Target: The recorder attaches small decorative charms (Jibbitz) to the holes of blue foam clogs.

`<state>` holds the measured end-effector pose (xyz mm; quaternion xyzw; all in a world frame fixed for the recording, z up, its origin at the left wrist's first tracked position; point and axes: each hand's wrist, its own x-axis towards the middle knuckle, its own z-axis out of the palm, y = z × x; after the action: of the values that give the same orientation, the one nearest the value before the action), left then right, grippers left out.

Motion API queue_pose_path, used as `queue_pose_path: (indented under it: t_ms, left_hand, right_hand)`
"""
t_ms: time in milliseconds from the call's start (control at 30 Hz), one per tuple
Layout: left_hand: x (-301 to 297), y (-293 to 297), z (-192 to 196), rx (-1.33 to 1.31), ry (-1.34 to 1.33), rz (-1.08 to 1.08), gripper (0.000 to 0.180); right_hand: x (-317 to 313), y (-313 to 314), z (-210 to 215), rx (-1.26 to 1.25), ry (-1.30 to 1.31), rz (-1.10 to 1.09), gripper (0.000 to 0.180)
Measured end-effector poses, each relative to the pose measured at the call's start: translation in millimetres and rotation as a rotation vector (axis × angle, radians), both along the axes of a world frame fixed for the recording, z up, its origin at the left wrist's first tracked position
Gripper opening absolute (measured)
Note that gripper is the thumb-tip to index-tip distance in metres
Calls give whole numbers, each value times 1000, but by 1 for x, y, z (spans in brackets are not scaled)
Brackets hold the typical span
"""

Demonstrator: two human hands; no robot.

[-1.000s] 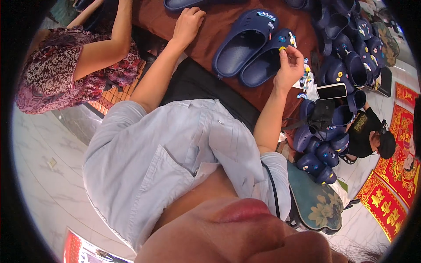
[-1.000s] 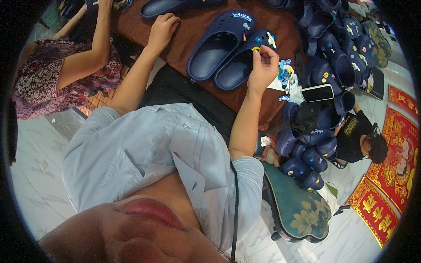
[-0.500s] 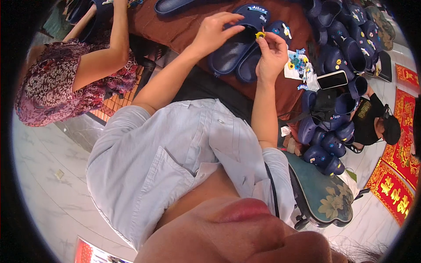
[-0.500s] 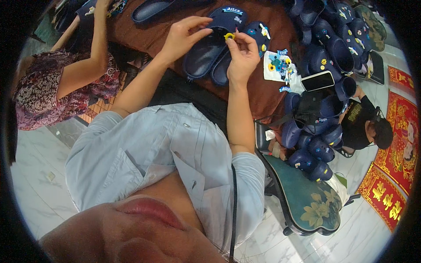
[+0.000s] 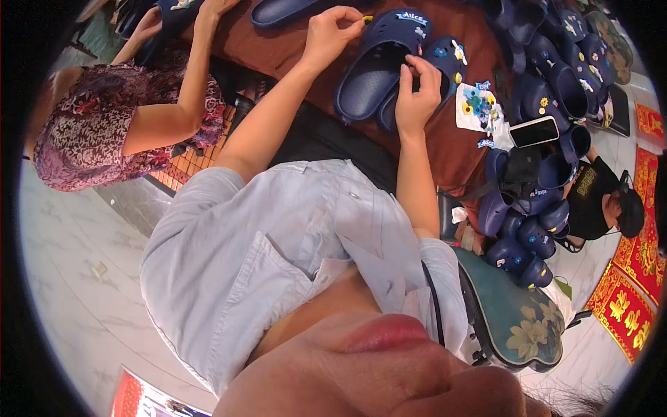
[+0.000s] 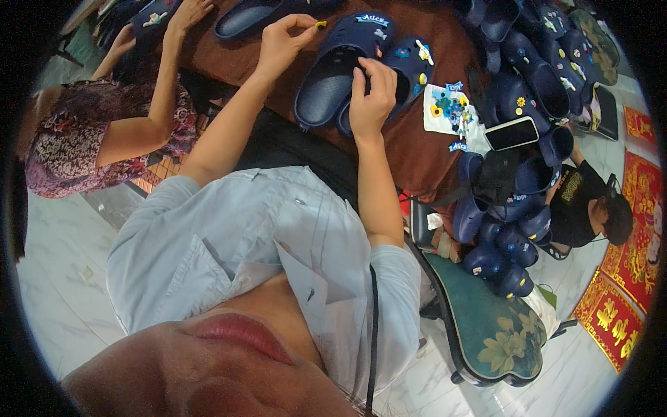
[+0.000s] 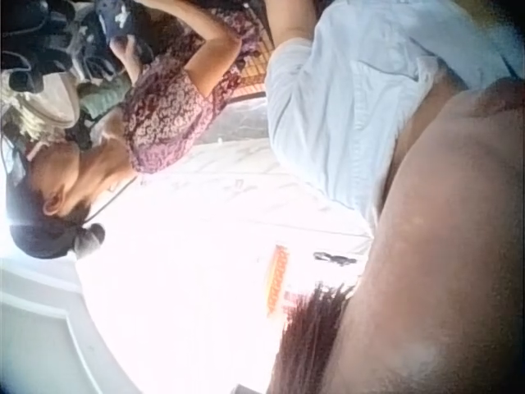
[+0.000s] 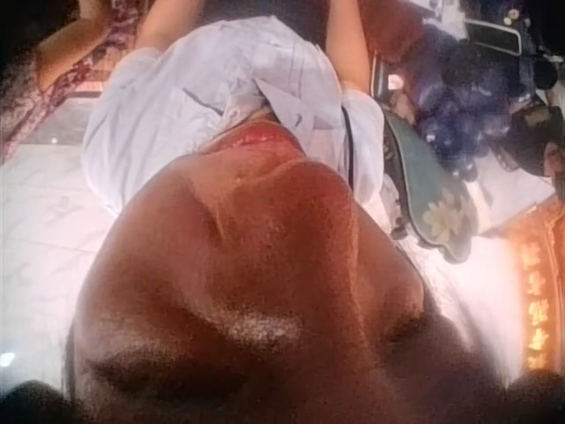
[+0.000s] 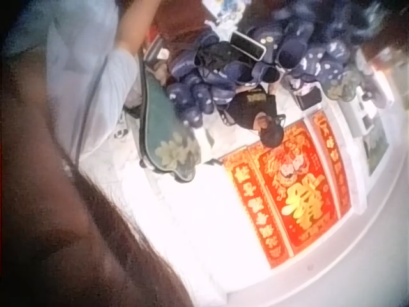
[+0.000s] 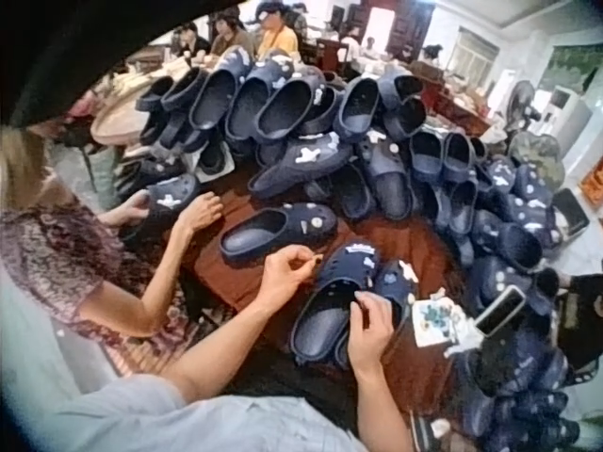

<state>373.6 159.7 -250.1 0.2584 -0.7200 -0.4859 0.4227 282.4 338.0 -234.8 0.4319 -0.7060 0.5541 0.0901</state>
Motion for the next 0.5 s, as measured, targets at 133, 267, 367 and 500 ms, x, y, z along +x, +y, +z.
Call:
queue_pose_path:
  t_ms: [133, 267, 367, 500]
  left_hand:
    - [-20, -27, -27, -309, -58, 54, 15]
    - [-38, -27, -34, -281, -44, -117, 17]
    - [-42, -26, -32, -349, -105, -216, 17]
    - [-41, -27, -26, -472, -74, -232, 15]
  right_hand:
    - [3, 6, -9, 90, 201, 10, 20]
    - [2, 7, -14, 114, 264, 21, 23]
    - [1, 7, -16, 114, 266, 23, 24]
    - [3, 5, -13, 128, 266, 33, 25]
